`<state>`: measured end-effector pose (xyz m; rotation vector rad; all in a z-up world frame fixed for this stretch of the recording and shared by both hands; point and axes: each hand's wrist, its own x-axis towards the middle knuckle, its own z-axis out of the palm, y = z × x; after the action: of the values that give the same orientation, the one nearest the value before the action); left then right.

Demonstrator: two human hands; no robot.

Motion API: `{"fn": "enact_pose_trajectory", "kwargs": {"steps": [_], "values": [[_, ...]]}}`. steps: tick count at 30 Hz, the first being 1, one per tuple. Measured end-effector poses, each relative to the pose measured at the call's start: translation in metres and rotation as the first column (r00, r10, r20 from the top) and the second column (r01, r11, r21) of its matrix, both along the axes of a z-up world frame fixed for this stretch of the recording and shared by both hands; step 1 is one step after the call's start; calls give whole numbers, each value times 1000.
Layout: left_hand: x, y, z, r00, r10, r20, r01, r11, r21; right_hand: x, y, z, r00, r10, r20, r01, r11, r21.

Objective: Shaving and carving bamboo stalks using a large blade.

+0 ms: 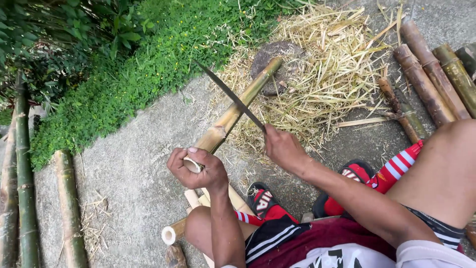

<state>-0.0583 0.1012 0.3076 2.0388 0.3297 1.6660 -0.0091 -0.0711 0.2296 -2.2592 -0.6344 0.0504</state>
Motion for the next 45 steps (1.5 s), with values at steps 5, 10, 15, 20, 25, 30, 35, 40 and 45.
{"fn": "enact_pose_trajectory", "kwargs": {"steps": [5,10,15,20,25,30,35,40,45], "values": [[0,-5,4,997,-73,13,73,997,-29,-23,-4,13,971,58,234,-99,981,167],[4,-5,6,1000,-9,17,9,1000,-18,4,2,-5,978,23,206,-59,983,172],[-1,-2,7,999,-27,-18,27,1000,-7,-15,5,10,889,56,454,-176,958,227],[-5,3,5,1000,0,-15,0,1000,-24,16,7,-12,993,100,-57,-92,987,129],[-5,-2,7,1000,-15,-24,15,1000,9,-4,6,5,970,48,239,-100,973,210],[-3,3,11,1000,-23,12,23,1000,-9,40,-1,-17,935,4,-355,49,989,140],[-23,55,29,963,96,253,-106,994,24,28,-49,-74,898,-94,-430,154,982,107],[-36,70,53,927,136,350,-170,983,69,2,-94,-134,829,-294,-477,332,943,-4],[-26,90,28,908,-82,411,-42,957,286,-17,-100,-126,658,-243,-712,358,934,12]]}}
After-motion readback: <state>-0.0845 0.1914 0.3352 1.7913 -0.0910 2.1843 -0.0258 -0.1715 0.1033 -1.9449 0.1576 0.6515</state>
